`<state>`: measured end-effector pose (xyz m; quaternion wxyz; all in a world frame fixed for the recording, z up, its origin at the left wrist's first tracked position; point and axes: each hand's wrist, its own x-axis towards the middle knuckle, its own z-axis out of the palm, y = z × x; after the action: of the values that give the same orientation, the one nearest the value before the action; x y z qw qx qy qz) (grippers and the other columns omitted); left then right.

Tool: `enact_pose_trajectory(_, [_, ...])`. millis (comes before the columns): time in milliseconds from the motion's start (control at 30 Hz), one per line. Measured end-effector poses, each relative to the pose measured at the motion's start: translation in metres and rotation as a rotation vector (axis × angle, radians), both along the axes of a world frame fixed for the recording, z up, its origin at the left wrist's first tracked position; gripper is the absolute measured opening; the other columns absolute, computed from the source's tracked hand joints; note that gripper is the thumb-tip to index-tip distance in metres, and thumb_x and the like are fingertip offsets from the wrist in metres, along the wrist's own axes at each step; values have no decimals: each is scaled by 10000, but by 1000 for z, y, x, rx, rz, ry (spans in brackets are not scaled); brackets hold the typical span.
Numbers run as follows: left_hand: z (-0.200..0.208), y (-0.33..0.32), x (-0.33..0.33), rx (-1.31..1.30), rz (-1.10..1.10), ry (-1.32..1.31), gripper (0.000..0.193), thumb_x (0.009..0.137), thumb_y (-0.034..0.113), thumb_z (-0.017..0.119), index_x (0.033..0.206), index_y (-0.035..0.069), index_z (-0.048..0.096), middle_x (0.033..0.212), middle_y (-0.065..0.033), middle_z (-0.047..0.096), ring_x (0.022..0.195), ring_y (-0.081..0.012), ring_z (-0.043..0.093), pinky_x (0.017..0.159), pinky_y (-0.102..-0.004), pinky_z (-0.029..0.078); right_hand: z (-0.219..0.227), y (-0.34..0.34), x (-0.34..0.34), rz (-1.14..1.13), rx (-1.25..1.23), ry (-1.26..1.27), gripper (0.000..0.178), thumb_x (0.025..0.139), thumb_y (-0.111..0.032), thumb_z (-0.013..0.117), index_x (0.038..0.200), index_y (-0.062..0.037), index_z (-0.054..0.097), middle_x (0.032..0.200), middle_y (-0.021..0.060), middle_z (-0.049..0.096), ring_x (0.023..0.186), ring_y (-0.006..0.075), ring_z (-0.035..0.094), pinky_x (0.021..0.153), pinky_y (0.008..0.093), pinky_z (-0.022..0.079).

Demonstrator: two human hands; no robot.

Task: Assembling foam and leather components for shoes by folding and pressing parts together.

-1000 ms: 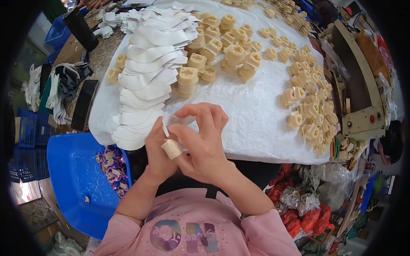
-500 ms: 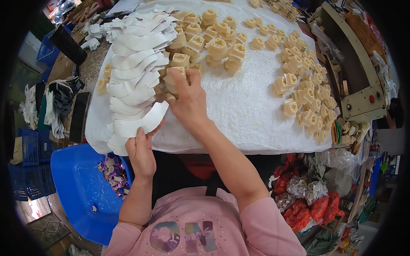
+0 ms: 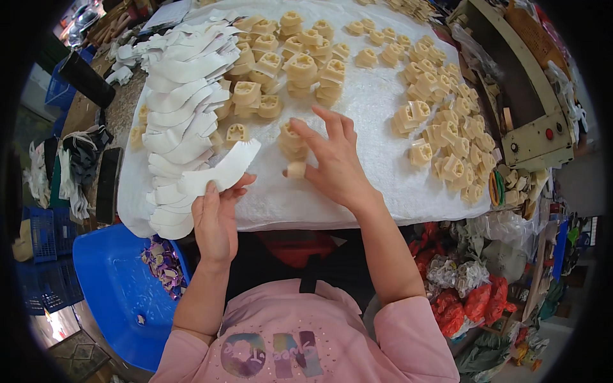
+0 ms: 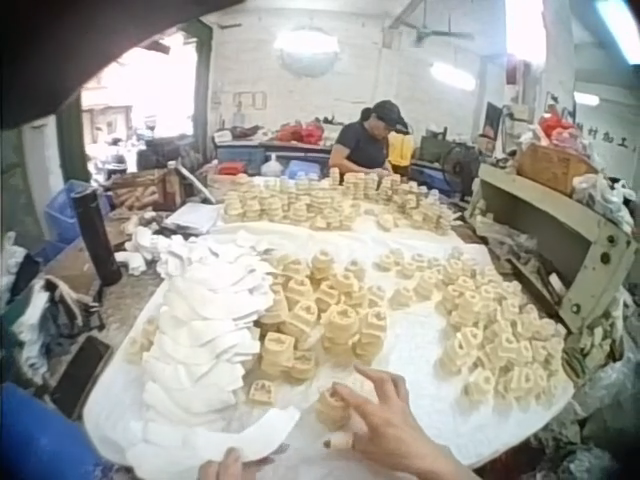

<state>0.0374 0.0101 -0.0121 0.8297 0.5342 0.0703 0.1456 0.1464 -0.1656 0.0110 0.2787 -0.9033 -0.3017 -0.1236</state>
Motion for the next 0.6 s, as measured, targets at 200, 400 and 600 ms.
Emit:
enact_pose_trajectory(200, [5, -28, 37, -290, -71, -43, 464, 997, 347, 331, 1280, -4, 439, 1274, -179, 498, 1178, -306, 491, 1012, -419, 345, -4, 25, 4, -66, -14, -194, 306, 622, -50, 687, 918, -64, 607, 1054, 128, 526, 941, 316, 553, 747, 386, 501])
enact_pose_trajectory(400, [-2, -33, 46, -138, -179, -49, 448, 1007, 285, 323, 1322, -28, 380, 1358, -139, 428, 1264, -267, 416, 1083, -414, 294, -2, 27, 8, -176, 100, -109, 237, 655, -70, 682, 880, -37, 613, 975, 131, 552, 790, 282, 600, 623, 361, 517])
enact_pose_trajectory(600, [1, -38, 47, 14, -166, -30, 421, 1005, 213, 330, 1301, -83, 386, 1354, -145, 429, 1278, -263, 403, 1105, -377, 269, -18, -4, 21, -344, 1143, 620, 396, 758, -56, 683, 1125, 17, 555, 985, 81, 593, 864, 164, 619, 730, 313, 540])
